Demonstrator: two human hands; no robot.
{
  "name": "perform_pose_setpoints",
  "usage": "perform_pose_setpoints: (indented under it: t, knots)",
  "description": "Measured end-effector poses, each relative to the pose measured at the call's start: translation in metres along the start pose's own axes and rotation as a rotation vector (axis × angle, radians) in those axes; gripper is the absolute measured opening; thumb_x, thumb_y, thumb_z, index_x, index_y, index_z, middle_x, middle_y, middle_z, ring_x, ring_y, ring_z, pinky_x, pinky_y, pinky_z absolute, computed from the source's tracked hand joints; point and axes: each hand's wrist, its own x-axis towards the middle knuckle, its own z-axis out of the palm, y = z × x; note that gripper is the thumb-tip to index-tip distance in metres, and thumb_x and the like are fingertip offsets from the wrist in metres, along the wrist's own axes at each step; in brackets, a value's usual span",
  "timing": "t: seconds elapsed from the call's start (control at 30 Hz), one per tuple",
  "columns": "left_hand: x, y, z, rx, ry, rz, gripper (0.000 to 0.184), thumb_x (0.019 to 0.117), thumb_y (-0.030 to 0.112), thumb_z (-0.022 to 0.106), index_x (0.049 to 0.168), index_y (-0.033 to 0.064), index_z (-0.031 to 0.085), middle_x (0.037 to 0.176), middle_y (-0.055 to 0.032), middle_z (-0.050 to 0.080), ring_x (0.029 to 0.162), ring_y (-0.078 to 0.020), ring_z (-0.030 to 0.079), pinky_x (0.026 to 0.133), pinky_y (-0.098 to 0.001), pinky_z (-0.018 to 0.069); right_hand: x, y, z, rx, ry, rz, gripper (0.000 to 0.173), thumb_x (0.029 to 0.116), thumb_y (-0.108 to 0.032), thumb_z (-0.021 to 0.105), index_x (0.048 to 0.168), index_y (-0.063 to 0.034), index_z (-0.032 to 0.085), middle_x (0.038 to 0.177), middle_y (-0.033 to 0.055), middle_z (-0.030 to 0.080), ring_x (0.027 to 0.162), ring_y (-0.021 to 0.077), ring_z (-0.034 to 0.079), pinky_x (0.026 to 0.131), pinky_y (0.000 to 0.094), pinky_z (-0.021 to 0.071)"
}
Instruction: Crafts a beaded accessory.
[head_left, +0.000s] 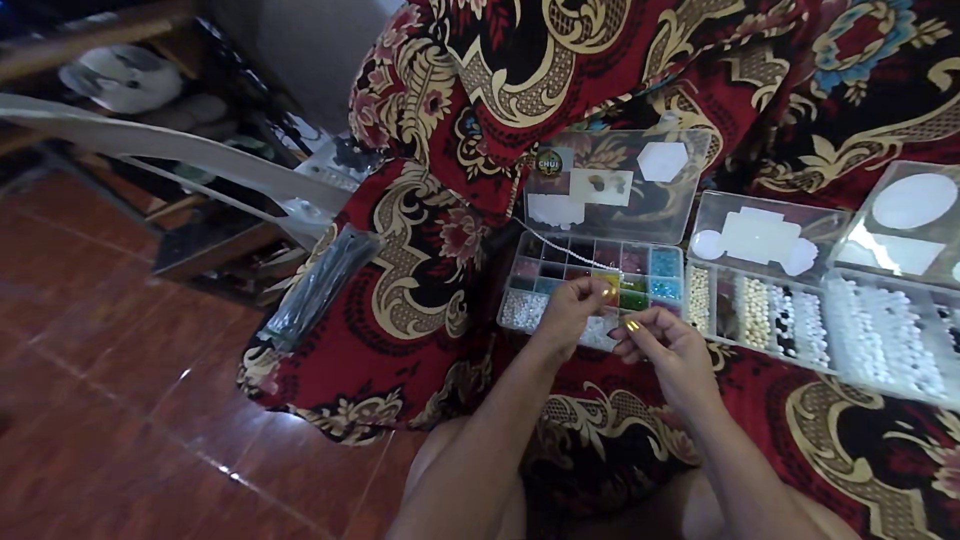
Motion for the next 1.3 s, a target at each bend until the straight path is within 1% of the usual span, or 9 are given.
perform_pose_setpoints:
  t: [0.17,0.33,0.47,0.9,1.03,1.13,1.2,1.23,1.3]
  knots:
    - [0.008,0.012,-0.025,-0.152,0.275,0.011,0.012,0.1046,0.004,0.052,0.107,-0.0009,0.063,0.092,-0.0024,0.063,0.078,-0.0076,0.06,0.073,-0.0238,0.0523,0.001,0.001,-0.003,-0.039,-0.058,-0.014,0.011,0.0956,-0.005,0.058,0.097,-0.0027,0.07,0.083,0.0018,0.077,0.065,0.0085,0.072,0.06,0.0217,0.061]
    - [0.003,0.017,-0.029,-0.3,0.176,0.017,0.018,0.1066,0.004,0.046,0.098,0.0047,0.062,0.086,-0.001,0.067,0.071,-0.0068,0.063,0.069,-0.0219,0.0556,0.002,0.0,-0.002,-0.077,-0.024,0.002,0.01,0.0955,-0.004,0.062,0.098,-0.0017,0.071,0.082,0.0016,0.077,0.064,0.0071,0.071,0.061,0.0205,0.0608]
    - [0.002,0.017,-0.023,-0.349,0.189,0.007,0.017,0.1069,0.003,0.045,0.099,0.0029,0.061,0.084,-0.0023,0.069,0.074,-0.0094,0.068,0.075,-0.0247,0.0583,0.004,-0.002,-0.007,0.006,-0.076,0.097,0.021,0.1035,-0.005,0.051,0.108,0.0019,0.07,0.082,0.0022,0.076,0.062,0.0066,0.069,0.059,0.02,0.0589]
    - [0.006,0.012,-0.021,-0.353,0.265,-0.123,0.011,0.1058,0.003,0.049,0.104,-0.0006,0.059,0.09,-0.0061,0.071,0.078,-0.0124,0.071,0.077,-0.0266,0.0594,0.006,-0.012,-0.011,0.307,-0.124,0.336,0.033,0.1077,-0.003,0.036,0.102,0.0016,0.068,0.076,0.0034,0.075,0.054,0.0027,0.065,0.05,0.0149,0.0526]
    - [0.006,0.011,-0.02,-0.345,0.267,-0.144,0.012,0.1065,0.004,0.048,0.107,-0.002,0.059,0.091,-0.0064,0.071,0.079,-0.0124,0.071,0.078,-0.0263,0.0593,0.006,-0.011,-0.012,0.34,-0.117,0.321,0.03,0.1069,-0.003,0.039,0.099,0.0011,0.068,0.077,0.0051,0.076,0.055,0.0043,0.066,0.051,0.0161,0.0542]
    - [0.005,0.012,-0.018,-0.341,0.256,-0.14,0.013,0.1064,0.005,0.049,0.107,-0.0015,0.059,0.089,-0.0056,0.071,0.078,-0.0116,0.071,0.077,-0.0259,0.0594,0.007,-0.008,-0.013,0.146,-0.044,0.201,0.016,0.0994,-0.002,0.053,0.094,-0.0018,0.068,0.072,0.0016,0.073,0.054,0.0041,0.064,0.05,0.0173,0.0534]
    - [0.001,0.015,-0.017,-0.301,0.173,-0.135,0.012,0.1064,0.005,0.048,0.106,0.0,0.06,0.089,-0.0051,0.071,0.077,-0.0115,0.07,0.076,-0.0258,0.0589,0.01,-0.001,-0.019,-0.226,0.072,0.047,0.008,0.0943,-0.012,0.067,0.094,-0.0053,0.072,0.076,-0.0027,0.072,0.061,0.0013,0.064,0.055,0.0171,0.0533]
    - [-0.001,0.016,-0.017,-0.254,0.102,-0.117,0.013,0.1062,0.004,0.048,0.105,0.0002,0.06,0.089,-0.0052,0.071,0.077,-0.0116,0.07,0.075,-0.0259,0.0587,0.011,0.003,-0.023,-0.435,0.129,-0.043,0.014,0.0917,-0.021,0.07,0.095,-0.0085,0.075,0.086,-0.0032,0.072,0.074,0.0021,0.065,0.066,0.0212,0.0538]
    - [-0.005,0.015,-0.015,-0.115,-0.038,-0.033,0.012,0.1036,0.001,0.052,0.101,0.0003,0.063,0.093,-0.0043,0.073,0.08,-0.0095,0.07,0.074,-0.0249,0.0579,0.014,0.01,-0.029,-0.606,0.171,-0.208,0.027,0.089,-0.03,0.07,0.102,-0.007,0.079,0.118,0.0125,0.073,0.11,0.0242,0.068,0.091,0.0461,0.053]
